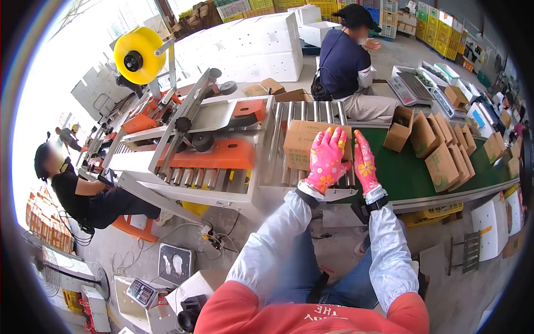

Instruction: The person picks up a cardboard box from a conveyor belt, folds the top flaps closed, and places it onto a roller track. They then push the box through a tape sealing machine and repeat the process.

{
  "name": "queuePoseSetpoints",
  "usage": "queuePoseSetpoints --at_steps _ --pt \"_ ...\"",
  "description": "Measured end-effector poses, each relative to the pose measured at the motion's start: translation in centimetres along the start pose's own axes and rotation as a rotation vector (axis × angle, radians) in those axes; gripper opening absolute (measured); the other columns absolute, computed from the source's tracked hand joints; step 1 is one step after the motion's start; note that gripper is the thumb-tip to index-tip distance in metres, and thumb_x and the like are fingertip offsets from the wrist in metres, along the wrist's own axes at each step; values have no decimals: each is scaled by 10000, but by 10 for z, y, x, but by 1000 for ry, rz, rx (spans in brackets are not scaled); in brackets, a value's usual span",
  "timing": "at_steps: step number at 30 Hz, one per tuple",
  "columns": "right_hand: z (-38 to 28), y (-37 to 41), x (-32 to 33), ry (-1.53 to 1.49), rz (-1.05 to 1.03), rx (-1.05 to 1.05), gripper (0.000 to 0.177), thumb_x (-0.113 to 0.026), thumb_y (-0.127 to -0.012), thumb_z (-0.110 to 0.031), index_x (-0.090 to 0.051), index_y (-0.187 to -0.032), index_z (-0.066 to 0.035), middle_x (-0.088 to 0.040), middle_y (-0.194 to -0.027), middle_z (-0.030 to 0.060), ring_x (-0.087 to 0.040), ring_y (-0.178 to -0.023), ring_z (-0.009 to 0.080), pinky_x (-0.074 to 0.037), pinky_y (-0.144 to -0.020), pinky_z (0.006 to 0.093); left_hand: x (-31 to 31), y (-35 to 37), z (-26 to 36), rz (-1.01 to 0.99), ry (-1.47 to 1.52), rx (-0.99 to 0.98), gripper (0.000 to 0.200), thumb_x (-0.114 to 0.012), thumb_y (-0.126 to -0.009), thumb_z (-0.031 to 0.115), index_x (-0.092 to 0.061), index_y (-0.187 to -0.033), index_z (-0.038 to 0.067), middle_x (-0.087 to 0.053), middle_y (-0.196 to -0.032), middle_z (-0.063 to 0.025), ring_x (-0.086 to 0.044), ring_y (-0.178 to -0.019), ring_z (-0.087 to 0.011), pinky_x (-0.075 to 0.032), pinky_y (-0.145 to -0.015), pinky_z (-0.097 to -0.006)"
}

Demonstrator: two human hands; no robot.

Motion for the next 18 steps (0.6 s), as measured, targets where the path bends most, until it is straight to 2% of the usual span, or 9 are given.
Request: queuePoseSetpoints --at_steps 2,4,5,8,12,14,15,16,18 --pt "19 20 -14 313 -253 30 374 -472 -965 -200 -507 -1315 -73 -492 -1363 147 -431 -1295 282 -326 -1077 343 1 -9 -35 56 3 42 818 -745 -666 458 -467 -1331 72 -482 -1376 -98 -426 -1286 -275 -276 -1099 -429" --pt "37 50 -31 871 -575 163 410 -498 -930 -254 -511 -1326 -146 -473 -1379 165 -343 -1343 345 -291 -1094 420 -6 -13 -77 82 -42 93 812 -743 -670 470 -471 -1329 81 -482 -1378 -93 -427 -1287 -280 -275 -1100 -433" --pt "32 56 -35 869 -550 106 426 -492 -921 -295 -506 -1333 -191 -467 -1384 163 -285 -1366 366 -261 -1098 475 -4 -14 -95 49 -85 115 800 -743 -677 465 -473 -1329 88 -481 -1382 -90 -423 -1292 -282 -274 -1102 -436" --pt "23 55 -35 867 -554 125 425 -480 -929 -317 -507 -1334 -193 -469 -1381 163 -301 -1359 365 -274 -1092 476 -1 -13 -140 65 -63 103 718 -751 -697 335 -481 -1317 92 -486 -1374 -98 -425 -1289 -286 -294 -1092 -438" --pt "29 56 -36 865 -524 163 410 -472 -937 -335 -522 -1318 -192 -480 -1368 161 -312 -1350 371 -286 -1085 483 -1 -27 -161 16 -131 116 698 -748 -700 294 -484 -1314 92 -501 -1352 -105 -438 -1274 -293 -305 -1083 -441" --pt "26 57 -37 859 -527 184 407 -470 -937 -335 -526 -1312 -187 -486 -1361 161 -321 -1345 367 -288 -1084 482 -6 -33 -158 -46 -67 158 684 -750 -696 306 -499 -1295 93 -509 -1335 -113 -450 -1256 -298 -308 -1075 -448" --pt "25 57 -37 867 -514 179 407 -469 -937 -333 -526 -1311 -184 -494 -1350 163 -329 -1340 366 -289 -1083 482 -8 -33 -154 -16 -31 172 698 -739 -699 406 -513 -1265 65 -515 -1318 -129 -447 -1252 -313 -299 -1076 -445" --pt "24 55 -38 875 -496 178 407 -468 -936 -332 -527 -1310 -182 -501 -1339 164 -337 -1335 365 -290 -1083 481 -11 -34 -145 -14 -40 182 698 -739 -699 406 -513 -1265 65 -515 -1318 -129 -447 -1252 -313 -299 -1076 -445" --pt "18 57 -43 912 -464 215 398 -478 -930 -327 -542 -1295 -180 -516 -1316 165 -364 -1318 354 -312 -1068 481 -11 -33 -133 50 -191 322 749 -648 -739 561 -529 -1273 48 -500 -1346 -127 -412 -1292 -313 -269 -1092 -451"
Point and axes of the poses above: each hand's wrist, its own y-axis away from the middle knuckle, its own x-axis out of the back of the hand, z = x × y, the point moved 5 cm from there along -y, towards the middle knuckle
